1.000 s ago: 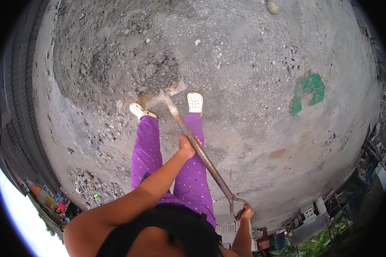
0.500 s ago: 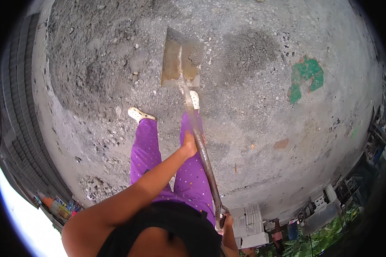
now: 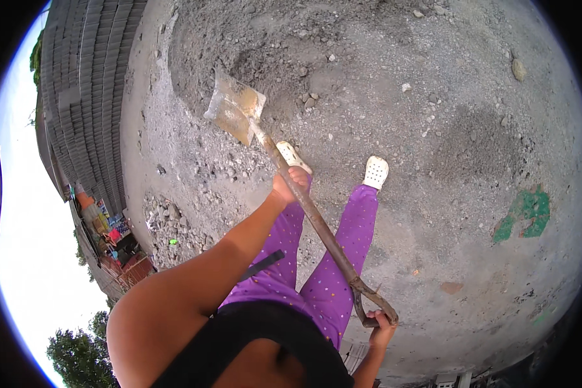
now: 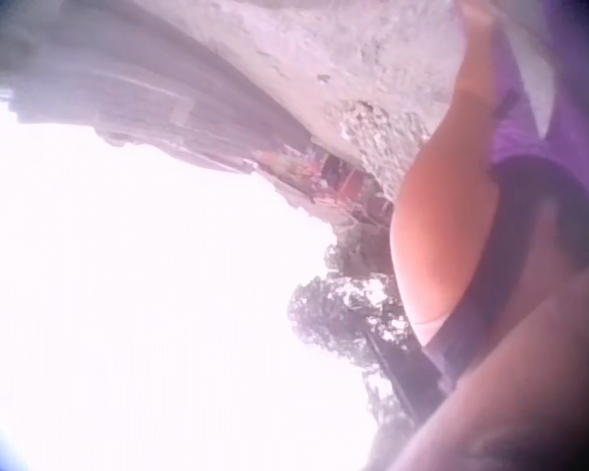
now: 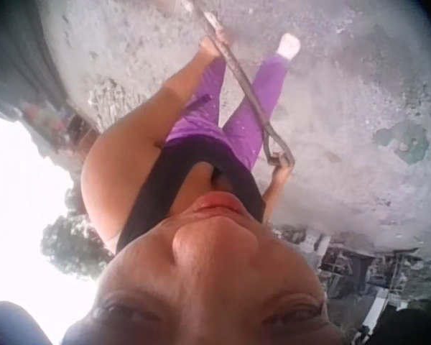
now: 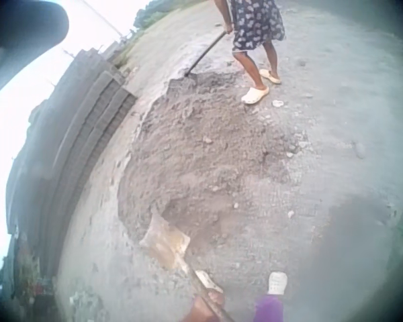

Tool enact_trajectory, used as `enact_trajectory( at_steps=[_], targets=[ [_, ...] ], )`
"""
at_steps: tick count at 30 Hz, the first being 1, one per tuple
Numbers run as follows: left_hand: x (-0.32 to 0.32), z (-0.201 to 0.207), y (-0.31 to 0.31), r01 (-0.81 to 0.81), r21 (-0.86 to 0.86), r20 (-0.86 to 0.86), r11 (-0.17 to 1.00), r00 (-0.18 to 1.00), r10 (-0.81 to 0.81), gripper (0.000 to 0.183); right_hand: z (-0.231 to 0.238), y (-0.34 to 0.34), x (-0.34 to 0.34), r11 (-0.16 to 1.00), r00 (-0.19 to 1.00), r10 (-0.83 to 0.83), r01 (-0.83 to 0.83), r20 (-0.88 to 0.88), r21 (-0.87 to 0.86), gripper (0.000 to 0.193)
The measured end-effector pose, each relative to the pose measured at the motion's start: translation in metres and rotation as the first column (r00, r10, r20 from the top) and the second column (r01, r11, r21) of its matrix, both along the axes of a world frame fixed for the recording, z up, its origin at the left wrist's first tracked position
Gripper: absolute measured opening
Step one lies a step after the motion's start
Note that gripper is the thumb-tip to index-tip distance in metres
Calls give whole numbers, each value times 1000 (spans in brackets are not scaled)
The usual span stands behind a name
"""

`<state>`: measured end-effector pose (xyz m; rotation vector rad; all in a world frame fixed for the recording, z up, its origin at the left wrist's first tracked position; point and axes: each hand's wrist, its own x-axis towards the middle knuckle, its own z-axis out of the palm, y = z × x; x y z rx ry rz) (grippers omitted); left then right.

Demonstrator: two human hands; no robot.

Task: Shoveling and moving gravel in an outdoor area using a shovel.

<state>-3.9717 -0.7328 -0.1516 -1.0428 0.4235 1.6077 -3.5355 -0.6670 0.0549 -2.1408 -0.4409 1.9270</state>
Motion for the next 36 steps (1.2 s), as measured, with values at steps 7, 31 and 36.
enact_trajectory(
  at_steps=[7, 31, 36],
  targets=[
    [136, -12, 12, 90, 172, 345, 981, 927, -146, 25, 79, -47, 93, 989, 965, -135, 118, 223, 90, 15],
    [-423, -132, -68, 98, -224, 111, 970, 991, -74, 41, -16, -95, -504, 981, 945, -185, 195, 269, -11, 25],
    [-416, -129, -60, 71, -162, 111, 984, 992, -53, 36, -24, -90, -495, 983, 941, -180, 178, 288, 32, 23]
  ],
)
